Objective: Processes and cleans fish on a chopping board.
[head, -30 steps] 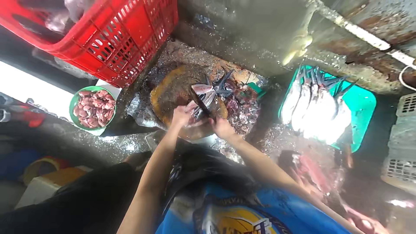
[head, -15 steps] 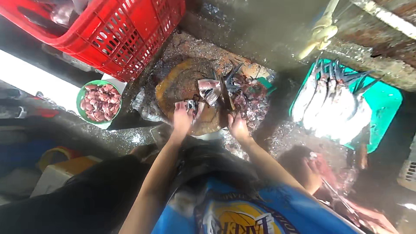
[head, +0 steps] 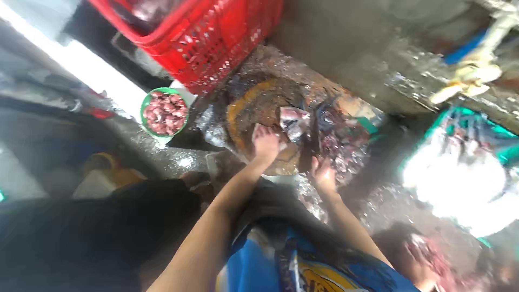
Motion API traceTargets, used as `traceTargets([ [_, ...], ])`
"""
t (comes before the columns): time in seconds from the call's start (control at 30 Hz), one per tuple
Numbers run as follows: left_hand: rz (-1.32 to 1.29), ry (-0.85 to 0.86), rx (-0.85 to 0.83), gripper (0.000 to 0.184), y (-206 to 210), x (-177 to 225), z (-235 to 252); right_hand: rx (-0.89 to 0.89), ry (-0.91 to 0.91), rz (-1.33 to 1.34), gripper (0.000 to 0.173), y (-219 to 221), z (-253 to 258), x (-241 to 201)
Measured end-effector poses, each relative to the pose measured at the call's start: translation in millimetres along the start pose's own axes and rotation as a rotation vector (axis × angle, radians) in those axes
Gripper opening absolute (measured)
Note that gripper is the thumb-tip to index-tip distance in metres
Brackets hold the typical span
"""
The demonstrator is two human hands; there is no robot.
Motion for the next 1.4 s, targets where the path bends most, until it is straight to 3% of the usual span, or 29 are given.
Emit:
traceTargets([
  [0.17,-0.011,0.076,-0.074,0.060,11.0,7.2,1.6,0.052,-0.022,-0.012,0.064,-5.0,-3.6,-8.0],
  [0.27,-0.241,0.106,-0.030,0.048,4.4,-9.3,-6.5,0.069,-0.031,0.000,0.064,-4.2,-4.2,-7.2],
  [0.47,-1.387,-0.168,0.056,0.029,-26.4,-120.6,-16.0,0.111,-0.070,0.019,0.066,-2.4,-4.9,-4.4],
  [0.57,-1.594,-0.206,0.161,0.031,-33.9,-198.0,-2.9,0.116,-0.068,0.003,0.066,-1.6,-4.6,-1.1],
  [0.67,-1.475,-0.362,0.445,0.034,-58.0,-292.8,32.1,0.109,-0.055,0.005,0.065,-1.1,-3.7,-1.1],
  [0.73,-1.172,-0.455,0.589,0.036,-88.0,-348.3,45.5,0.100,-0.041,-0.007,0.064,0.2,-2.8,-0.1],
  [0.83,-0.780,-0.525,0.606,0.037,-126.6,-391.6,48.5,0.114,-0.048,-0.019,0.065,1.3,-2.0,3.2],
  [0.97,-0.607,-0.588,0.576,0.034,-125.0,-390.0,40.2,0.111,-0.013,-0.034,0.066,3.1,-3.3,7.3],
  [1.1,-0.394,-0.549,0.381,0.029,-71.8,-375.9,46.5,0.125,-0.016,-0.025,0.067,4.0,-4.5,8.7],
  [1.4,-0.356,-0.523,0.302,0.035,-67.4,-375.9,38.7,0.151,-0.023,-0.003,0.066,5.8,-4.7,8.3],
])
Point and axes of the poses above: each hand's wrist, its own z-axis towards the middle knuckle, its own y-axis out of the palm, x = y × z, the point moved 9 cm from there along z, towards the middle knuckle, and after that the axes turned 11 degrees about z, right-handed, at the moved point
